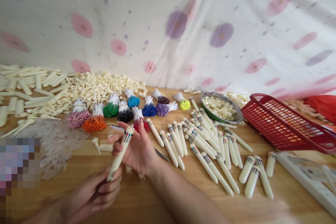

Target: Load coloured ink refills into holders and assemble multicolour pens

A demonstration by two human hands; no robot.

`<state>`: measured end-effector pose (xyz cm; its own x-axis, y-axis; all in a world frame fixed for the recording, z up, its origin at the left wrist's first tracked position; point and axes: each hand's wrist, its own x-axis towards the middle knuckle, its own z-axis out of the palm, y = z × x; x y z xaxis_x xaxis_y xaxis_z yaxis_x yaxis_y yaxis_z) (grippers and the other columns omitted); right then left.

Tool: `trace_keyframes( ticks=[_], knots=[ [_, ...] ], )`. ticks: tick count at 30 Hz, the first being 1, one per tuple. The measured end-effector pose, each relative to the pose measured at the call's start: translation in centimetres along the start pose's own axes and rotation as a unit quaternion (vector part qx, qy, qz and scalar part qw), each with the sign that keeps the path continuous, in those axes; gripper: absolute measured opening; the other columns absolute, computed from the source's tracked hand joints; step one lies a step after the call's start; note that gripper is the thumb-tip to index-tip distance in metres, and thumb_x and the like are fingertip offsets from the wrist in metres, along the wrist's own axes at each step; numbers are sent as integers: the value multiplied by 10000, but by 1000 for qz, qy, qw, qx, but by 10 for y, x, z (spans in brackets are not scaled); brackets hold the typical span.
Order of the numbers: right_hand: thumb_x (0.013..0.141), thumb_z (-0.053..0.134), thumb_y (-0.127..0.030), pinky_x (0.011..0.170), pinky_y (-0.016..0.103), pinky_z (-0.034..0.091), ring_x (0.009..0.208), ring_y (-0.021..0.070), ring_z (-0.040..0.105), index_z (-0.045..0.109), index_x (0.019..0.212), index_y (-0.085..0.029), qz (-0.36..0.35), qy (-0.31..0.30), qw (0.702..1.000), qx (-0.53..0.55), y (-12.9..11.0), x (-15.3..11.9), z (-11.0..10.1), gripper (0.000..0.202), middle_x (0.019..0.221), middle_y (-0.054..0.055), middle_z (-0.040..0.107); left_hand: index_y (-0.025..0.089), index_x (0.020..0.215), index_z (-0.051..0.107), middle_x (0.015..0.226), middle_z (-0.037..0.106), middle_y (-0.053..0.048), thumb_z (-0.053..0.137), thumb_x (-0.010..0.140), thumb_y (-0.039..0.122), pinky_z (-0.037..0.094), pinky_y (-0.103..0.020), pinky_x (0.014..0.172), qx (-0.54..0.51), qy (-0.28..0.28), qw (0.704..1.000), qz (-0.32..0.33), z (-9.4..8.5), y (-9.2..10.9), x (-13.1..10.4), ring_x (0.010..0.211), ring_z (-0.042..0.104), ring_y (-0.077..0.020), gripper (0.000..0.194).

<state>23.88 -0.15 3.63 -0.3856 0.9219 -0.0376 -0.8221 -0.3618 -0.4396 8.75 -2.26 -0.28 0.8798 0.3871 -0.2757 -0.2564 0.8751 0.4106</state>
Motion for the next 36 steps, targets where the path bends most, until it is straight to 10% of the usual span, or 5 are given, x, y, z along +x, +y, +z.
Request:
trace_keyframes(
  ticks=[6, 15, 27, 36],
  knots=[
    [840, 409, -337, 561, 261, 341, 490, 101, 381, 568, 925, -181, 25, -14, 1000, -10, -8, 0, -3, 237, 683, 7, 617, 176, 687, 484, 485, 281, 98, 605, 751, 500, 175, -158, 367, 47, 7, 999, -2, 2, -3, 0, 378, 171, -38, 352],
    [787, 578, -492, 577, 233, 355, 541, 97, 448, 534, 944, -184, -63, 48, 995, -65, 1, 0, 4, 348, 721, 26, 633, 177, 791, 555, 561, 428, 55, 576, 747, 546, 326, -175, 387, 246, 133, 953, 117, 1, -7, 2, 420, 325, -58, 373],
    [730, 673, -201, 615, 230, 404, 671, 98, 552, 552, 1028, -187, -114, 56, 985, -114, 12, -2, 6, 322, 1000, 68, 649, 186, 742, 525, 562, 388, 54, 551, 760, 552, 381, -160, 350, 192, 128, 966, 115, -6, -15, 3, 439, 270, -64, 367],
    [793, 512, -556, 555, 232, 362, 526, 100, 496, 506, 1087, -189, -38, 19, 997, -62, 0, 0, 3, 470, 761, 38, 672, 190, 770, 535, 553, 369, 56, 546, 739, 586, 431, -188, 379, 245, 122, 955, 118, -2, -12, 5, 429, 307, -69, 398]
  ],
)
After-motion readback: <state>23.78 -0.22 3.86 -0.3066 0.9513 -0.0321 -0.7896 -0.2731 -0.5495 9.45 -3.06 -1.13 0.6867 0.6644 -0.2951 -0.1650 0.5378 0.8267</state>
